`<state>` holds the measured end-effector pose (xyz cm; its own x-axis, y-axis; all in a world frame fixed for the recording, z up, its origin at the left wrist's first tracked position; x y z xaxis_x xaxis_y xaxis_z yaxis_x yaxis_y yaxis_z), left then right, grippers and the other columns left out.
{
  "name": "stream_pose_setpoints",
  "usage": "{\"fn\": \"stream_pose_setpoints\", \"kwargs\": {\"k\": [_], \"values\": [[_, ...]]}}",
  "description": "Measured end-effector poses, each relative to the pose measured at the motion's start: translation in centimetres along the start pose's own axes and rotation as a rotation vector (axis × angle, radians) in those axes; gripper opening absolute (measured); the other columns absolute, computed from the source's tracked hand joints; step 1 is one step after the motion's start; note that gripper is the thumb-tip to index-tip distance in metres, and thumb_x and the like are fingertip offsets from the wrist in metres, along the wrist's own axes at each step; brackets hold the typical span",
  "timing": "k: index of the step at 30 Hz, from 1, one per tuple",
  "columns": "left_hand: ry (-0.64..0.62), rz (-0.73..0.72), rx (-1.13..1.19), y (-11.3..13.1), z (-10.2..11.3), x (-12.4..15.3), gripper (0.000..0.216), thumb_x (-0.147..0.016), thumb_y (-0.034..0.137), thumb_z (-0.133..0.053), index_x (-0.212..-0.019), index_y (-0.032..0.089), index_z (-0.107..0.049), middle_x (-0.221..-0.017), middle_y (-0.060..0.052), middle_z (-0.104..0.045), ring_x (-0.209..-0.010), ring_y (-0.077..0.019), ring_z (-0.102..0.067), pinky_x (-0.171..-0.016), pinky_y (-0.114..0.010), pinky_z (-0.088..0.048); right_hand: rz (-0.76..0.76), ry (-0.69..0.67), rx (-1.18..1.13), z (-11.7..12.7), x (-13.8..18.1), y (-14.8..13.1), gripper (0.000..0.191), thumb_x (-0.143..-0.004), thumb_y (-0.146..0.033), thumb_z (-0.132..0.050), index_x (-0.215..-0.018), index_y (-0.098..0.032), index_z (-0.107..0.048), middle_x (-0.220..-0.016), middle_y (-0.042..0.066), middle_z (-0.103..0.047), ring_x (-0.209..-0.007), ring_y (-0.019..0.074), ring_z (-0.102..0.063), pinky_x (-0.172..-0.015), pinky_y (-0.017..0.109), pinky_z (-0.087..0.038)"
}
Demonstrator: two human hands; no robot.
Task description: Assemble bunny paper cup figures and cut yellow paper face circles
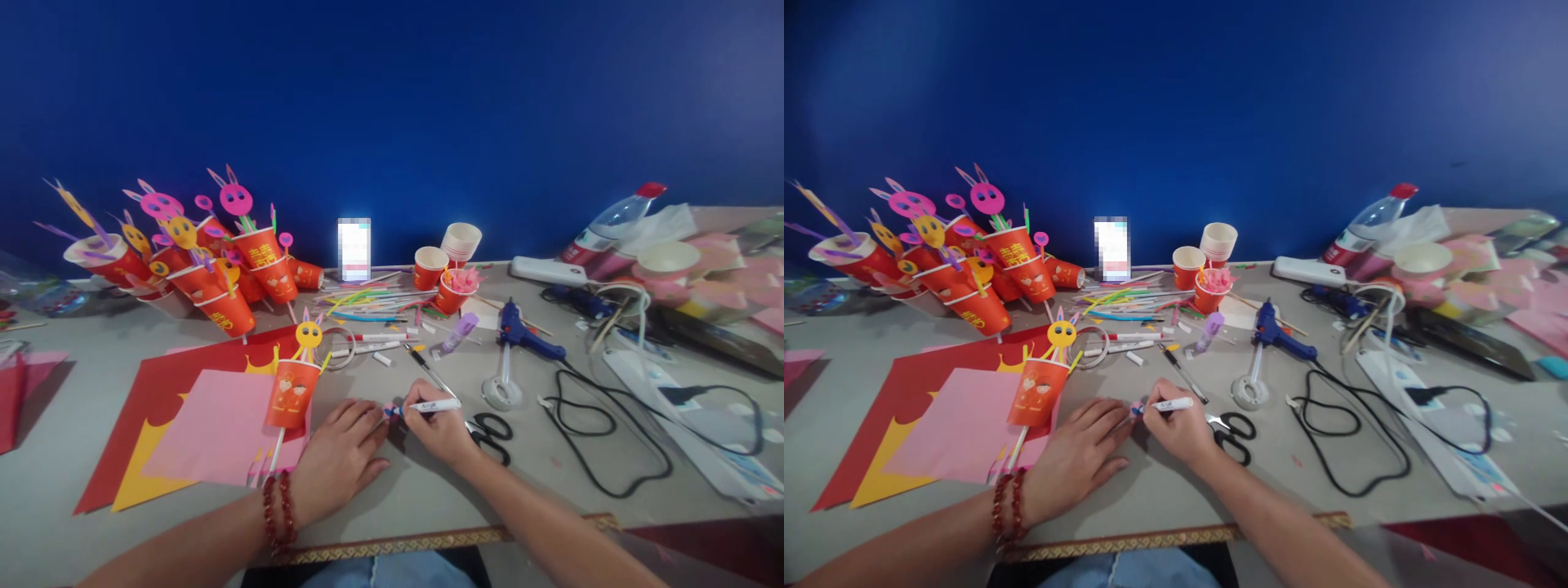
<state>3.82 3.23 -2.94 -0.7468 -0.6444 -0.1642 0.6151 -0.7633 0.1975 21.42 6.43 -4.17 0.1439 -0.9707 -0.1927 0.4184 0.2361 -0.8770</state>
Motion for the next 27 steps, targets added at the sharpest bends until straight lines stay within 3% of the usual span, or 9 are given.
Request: {"fn": "stream_pose_setpoints", "kwargs": {"k": [27], "values": [[-0.007,-0.009,-0.001,-0.05,-0.06,0.01,0.043,-0.096,0.043,-0.053,-0.13,0.017,-0.056,-0.132,-0.008,-0.062,-0.126,-0.0278,-0.05,-0.11,-0.047,-0.037,-0.008,-0.006,0.003,0.05,0.06,0.26,0.013,-0.078,-0.018,-0.052,-0.065,-0.022,-0.051,-0.057,-0.004,-0.051,-0.052,0.0128,-0.046,-0.052,0.025,-0.034]]}}
Point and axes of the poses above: each hand's wrist, its own x-axis away from the middle knuckle, its own z-axis out of the back of the hand, y = z × x, the point moved 4 cm from there along -x, towards the middle knuckle
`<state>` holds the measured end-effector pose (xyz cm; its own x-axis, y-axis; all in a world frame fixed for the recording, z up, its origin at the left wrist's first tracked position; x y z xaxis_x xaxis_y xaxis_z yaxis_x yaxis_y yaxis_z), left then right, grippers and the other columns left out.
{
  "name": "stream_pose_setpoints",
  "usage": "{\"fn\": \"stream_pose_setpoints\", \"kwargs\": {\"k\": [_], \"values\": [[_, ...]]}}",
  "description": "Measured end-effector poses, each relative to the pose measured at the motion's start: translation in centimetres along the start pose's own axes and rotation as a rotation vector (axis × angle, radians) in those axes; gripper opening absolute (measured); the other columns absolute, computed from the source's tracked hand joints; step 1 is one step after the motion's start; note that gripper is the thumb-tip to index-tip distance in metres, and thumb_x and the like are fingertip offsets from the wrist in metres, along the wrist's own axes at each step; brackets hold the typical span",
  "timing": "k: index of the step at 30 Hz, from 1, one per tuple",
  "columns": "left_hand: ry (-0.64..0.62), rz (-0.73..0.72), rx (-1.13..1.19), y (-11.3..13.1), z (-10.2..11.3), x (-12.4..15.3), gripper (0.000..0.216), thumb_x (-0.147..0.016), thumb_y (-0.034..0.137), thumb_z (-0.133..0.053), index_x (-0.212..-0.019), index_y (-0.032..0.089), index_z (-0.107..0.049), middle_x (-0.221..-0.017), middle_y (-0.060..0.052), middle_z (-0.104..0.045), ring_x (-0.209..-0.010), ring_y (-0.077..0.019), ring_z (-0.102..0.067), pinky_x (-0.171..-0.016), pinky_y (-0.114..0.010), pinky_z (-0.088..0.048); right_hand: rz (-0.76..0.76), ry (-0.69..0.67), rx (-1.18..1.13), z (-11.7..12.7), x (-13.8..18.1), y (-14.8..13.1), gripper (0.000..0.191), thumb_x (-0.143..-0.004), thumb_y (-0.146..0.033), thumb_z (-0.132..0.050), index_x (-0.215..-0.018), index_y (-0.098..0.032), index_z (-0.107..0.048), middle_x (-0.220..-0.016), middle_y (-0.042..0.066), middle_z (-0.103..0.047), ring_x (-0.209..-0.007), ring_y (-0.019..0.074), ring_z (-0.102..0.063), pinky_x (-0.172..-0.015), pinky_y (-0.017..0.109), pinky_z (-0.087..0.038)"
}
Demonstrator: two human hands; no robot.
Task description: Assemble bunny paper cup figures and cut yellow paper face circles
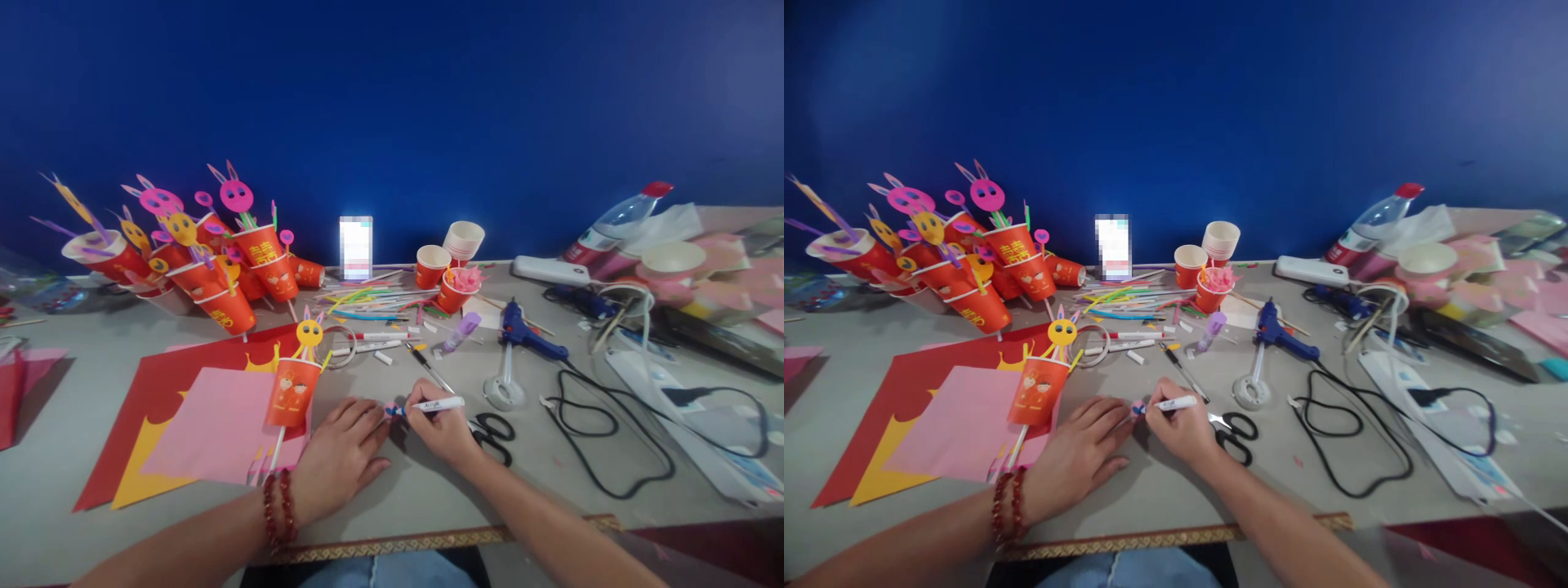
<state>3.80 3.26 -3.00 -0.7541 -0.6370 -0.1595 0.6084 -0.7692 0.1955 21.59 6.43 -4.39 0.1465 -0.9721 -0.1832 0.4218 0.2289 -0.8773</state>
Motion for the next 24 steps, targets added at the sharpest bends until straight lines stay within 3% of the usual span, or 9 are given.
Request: {"fn": "stream_pose_setpoints", "kwargs": {"k": [24], "values": [[0.003,-0.004,0.015,-0.03,-0.14,-0.05,0.042,-0.096,0.043,-0.054,-0.128,0.015,-0.057,-0.131,-0.008,-0.062,-0.125,-0.0273,-0.05,-0.11,-0.045,-0.036,-0.012,-0.036,0.048,-0.04,-0.24,-0.29,0.013,-0.076,-0.02,-0.052,-0.063,-0.022,-0.051,-0.055,-0.003,-0.053,-0.05,0.0133,-0.047,-0.052,0.025,-0.033]]}}
Point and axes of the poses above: each hand's wrist, its own x-axis away from the middle knuckle, its own z-axis out of the back of the hand, y = z × x, the point moved 4 cm from there along -x, towards the middle knuckle
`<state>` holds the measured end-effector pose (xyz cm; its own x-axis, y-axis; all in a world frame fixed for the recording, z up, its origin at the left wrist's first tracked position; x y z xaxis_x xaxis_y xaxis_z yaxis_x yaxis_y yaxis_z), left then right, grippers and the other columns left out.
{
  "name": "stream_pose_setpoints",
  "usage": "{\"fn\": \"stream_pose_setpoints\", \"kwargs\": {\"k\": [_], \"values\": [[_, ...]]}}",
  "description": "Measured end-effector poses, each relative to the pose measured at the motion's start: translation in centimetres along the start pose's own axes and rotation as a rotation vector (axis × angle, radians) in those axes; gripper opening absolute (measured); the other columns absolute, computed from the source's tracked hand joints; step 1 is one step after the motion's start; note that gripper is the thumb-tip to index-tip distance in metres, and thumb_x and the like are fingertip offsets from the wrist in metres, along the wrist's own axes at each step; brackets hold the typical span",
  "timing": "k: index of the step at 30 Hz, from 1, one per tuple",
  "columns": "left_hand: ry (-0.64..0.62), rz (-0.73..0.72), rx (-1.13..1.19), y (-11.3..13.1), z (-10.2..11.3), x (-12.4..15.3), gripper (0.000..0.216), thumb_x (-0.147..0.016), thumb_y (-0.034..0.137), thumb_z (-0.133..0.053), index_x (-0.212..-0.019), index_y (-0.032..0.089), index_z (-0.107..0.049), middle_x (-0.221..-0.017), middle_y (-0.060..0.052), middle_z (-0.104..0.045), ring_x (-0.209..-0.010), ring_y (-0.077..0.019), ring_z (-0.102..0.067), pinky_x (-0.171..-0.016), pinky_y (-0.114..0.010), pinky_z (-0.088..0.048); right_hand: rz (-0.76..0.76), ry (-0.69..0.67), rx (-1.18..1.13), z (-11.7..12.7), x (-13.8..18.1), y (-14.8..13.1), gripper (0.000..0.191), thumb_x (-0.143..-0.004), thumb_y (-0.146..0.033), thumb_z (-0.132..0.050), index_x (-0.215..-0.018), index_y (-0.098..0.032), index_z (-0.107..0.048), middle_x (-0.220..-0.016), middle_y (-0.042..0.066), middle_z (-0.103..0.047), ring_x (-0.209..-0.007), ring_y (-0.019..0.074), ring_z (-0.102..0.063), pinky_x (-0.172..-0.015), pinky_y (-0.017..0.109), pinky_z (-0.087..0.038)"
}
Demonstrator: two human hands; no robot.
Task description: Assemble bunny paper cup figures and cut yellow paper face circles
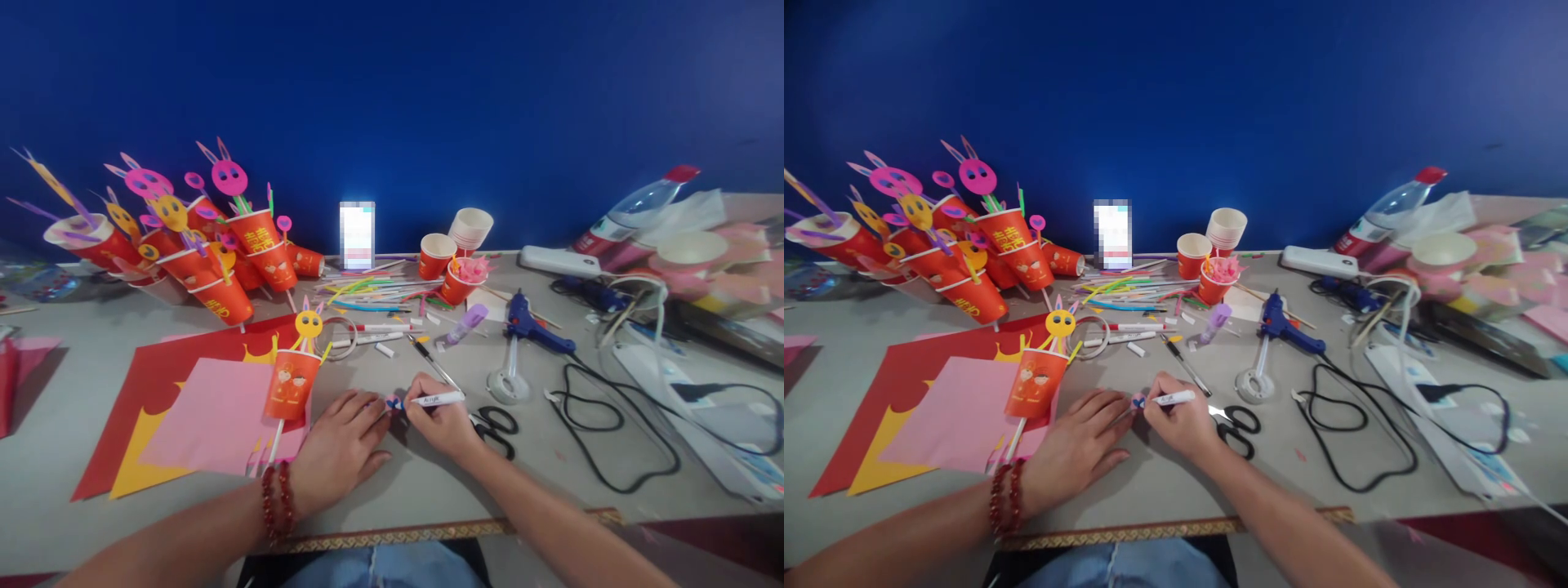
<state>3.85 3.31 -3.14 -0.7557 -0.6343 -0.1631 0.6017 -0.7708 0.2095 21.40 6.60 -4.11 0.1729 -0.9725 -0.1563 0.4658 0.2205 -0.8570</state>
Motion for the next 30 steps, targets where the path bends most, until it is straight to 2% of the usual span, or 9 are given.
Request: {"fn": "stream_pose_setpoints", "kwargs": {"k": [10,20,30], "values": [[0.009,-0.003,0.002,-0.11,-0.04,0.01,0.043,-0.096,0.043,-0.053,-0.129,0.016,-0.057,-0.132,-0.008,-0.062,-0.125,-0.0274,-0.05,-0.11,-0.045,-0.035,0.009,0.054,-0.069,0.13,0.13,0.16,0.013,-0.076,-0.019,-0.052,-0.064,-0.022,-0.05,-0.056,-0.004,-0.05,-0.05,0.0122,-0.045,-0.05,0.024,-0.034],[0.002,-0.005,0.001,-0.01,0.04,0.0,0.044,-0.095,0.042,-0.057,-0.129,0.015,-0.057,-0.13,-0.009,-0.063,-0.125,-0.0277,-0.051,-0.11,-0.047,-0.037,0.003,0.019,-0.013,0.04,0.14,0.13,0.012,-0.076,-0.02,-0.053,-0.064,-0.021,-0.051,-0.056,-0.004,-0.053,-0.051,0.0127,-0.046,-0.052,0.025,-0.034],[0.006,-0.001,-0.001,-0.1,-0.08,-0.05,0.043,-0.096,0.043,-0.054,-0.129,0.016,-0.057,-0.132,-0.008,-0.062,-0.125,-0.0279,-0.051,-0.109,-0.046,-0.037,-0.012,0.062,-0.039,0.14,0.12,0.24,0.013,-0.076,-0.017,-0.052,-0.064,-0.022,-0.049,-0.056,-0.005,-0.05,-0.051,0.0121,-0.044,-0.051,0.024,-0.033]]}}
Point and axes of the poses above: each hand's wrist, its own x-axis away from the middle knuckle, its own z-axis out of the back of the hand, y = z × x, the point moved 4 cm from there along -x, towards the middle knuckle
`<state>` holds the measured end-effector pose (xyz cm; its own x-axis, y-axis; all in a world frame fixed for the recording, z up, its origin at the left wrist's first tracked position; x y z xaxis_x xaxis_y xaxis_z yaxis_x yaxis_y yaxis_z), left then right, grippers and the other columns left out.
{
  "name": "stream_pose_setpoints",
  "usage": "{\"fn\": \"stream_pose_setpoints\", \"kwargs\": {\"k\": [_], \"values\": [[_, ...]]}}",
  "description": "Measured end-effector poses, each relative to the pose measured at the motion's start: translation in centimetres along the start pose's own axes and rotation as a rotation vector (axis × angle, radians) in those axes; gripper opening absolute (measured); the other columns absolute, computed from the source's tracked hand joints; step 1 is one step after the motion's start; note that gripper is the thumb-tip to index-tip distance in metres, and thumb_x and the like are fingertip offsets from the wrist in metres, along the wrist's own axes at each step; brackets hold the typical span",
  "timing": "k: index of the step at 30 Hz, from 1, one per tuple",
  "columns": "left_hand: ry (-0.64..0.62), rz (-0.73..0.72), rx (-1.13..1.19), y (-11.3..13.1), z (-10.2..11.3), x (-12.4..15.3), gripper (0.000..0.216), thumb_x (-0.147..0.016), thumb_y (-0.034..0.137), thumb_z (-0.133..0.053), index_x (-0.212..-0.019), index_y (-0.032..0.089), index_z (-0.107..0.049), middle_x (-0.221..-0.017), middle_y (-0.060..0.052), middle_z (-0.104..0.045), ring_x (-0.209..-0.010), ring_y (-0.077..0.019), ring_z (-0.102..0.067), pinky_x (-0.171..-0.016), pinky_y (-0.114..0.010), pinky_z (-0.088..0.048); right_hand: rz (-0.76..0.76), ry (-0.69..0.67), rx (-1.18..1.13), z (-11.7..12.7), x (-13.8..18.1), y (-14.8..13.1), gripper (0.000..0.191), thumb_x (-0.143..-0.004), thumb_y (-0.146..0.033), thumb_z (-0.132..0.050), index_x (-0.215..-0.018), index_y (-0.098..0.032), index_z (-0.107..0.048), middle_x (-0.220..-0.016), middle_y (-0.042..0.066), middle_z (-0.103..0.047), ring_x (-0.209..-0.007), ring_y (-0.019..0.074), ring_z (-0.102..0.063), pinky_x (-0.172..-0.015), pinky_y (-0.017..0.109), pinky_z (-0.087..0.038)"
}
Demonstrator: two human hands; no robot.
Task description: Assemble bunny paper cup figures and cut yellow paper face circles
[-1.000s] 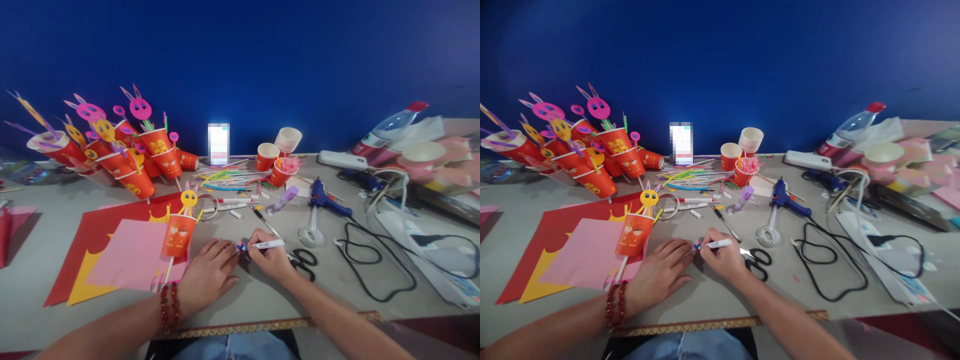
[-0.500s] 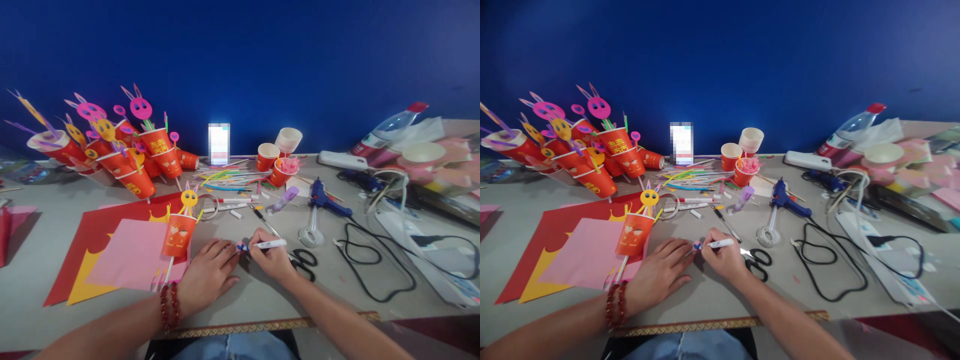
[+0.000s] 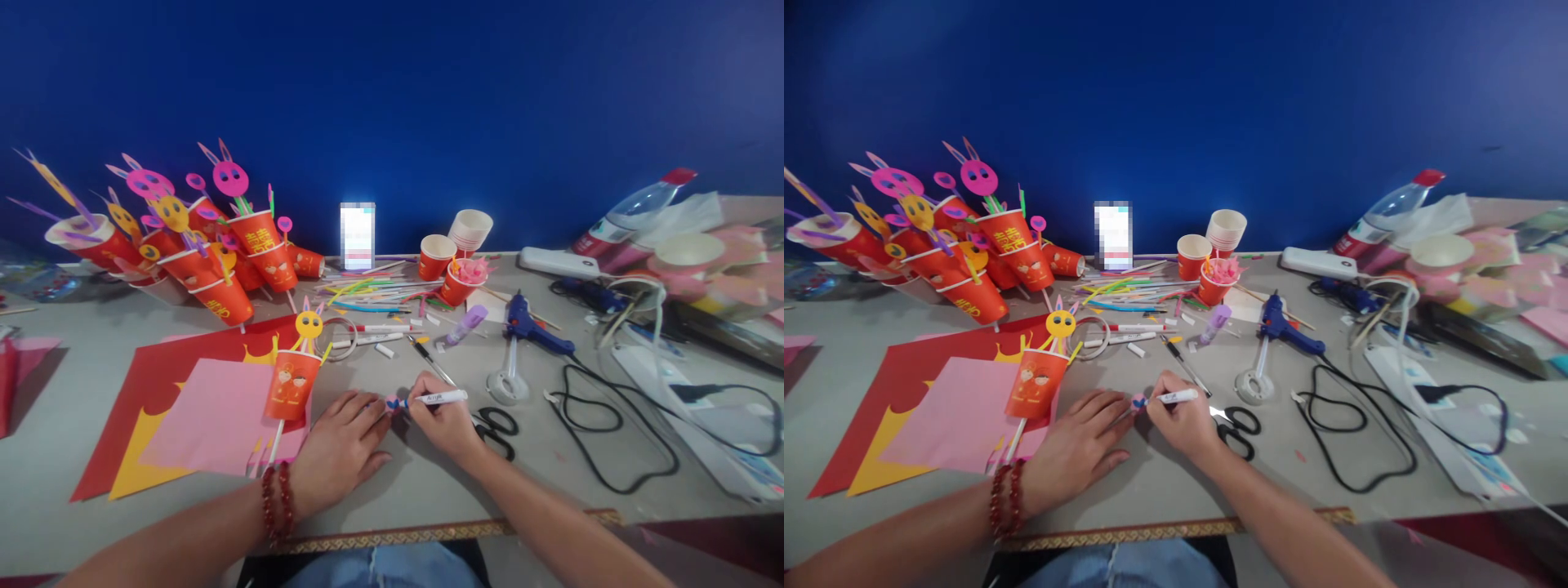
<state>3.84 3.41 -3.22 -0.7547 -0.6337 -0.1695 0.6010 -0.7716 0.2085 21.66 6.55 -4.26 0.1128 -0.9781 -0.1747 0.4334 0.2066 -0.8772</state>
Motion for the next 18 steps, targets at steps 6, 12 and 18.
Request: {"fn": "stream_pose_setpoints", "kwargs": {"k": [6,12,18], "values": [[0.002,0.002,0.006,0.11,0.0,0.07,0.044,-0.097,0.043,-0.053,-0.131,0.017,-0.056,-0.133,-0.008,-0.062,-0.126,-0.0272,-0.049,-0.111,-0.046,-0.036,0.011,0.052,-0.03,0.29,0.02,-0.17,0.014,-0.077,-0.017,-0.052,-0.064,-0.022,-0.05,-0.057,-0.004,-0.051,-0.052,0.0126,-0.046,-0.052,0.025,-0.035],[-0.012,-0.001,-0.001,0.07,0.08,0.07,0.042,-0.096,0.042,-0.054,-0.13,0.016,-0.056,-0.132,-0.008,-0.062,-0.126,-0.0267,-0.049,-0.111,-0.046,-0.036,-0.002,0.009,-0.011,0.1,-0.05,-0.04,0.014,-0.076,-0.017,-0.053,-0.064,-0.022,-0.05,-0.056,-0.004,-0.051,-0.052,0.013,-0.045,-0.051,0.025,-0.034],[-0.003,0.002,0.002,0.03,0.05,0.11,0.043,-0.095,0.042,-0.055,-0.13,0.016,-0.056,-0.132,-0.008,-0.062,-0.126,-0.0265,-0.05,-0.11,-0.046,-0.037,0.004,0.042,-0.018,0.2,-0.09,-0.1,0.014,-0.077,-0.017,-0.051,-0.065,-0.022,-0.05,-0.057,-0.004,-0.051,-0.053,0.0132,-0.046,-0.053,0.025,-0.035]]}}
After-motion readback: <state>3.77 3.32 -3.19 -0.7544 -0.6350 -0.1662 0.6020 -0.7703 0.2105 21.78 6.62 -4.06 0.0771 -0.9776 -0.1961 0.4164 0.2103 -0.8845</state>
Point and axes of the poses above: each hand's wrist, its own x-axis away from the middle knuckle, its own z-axis out of the back of the hand, y = z × x, the point moved 4 cm from there along -x, towards the middle knuckle
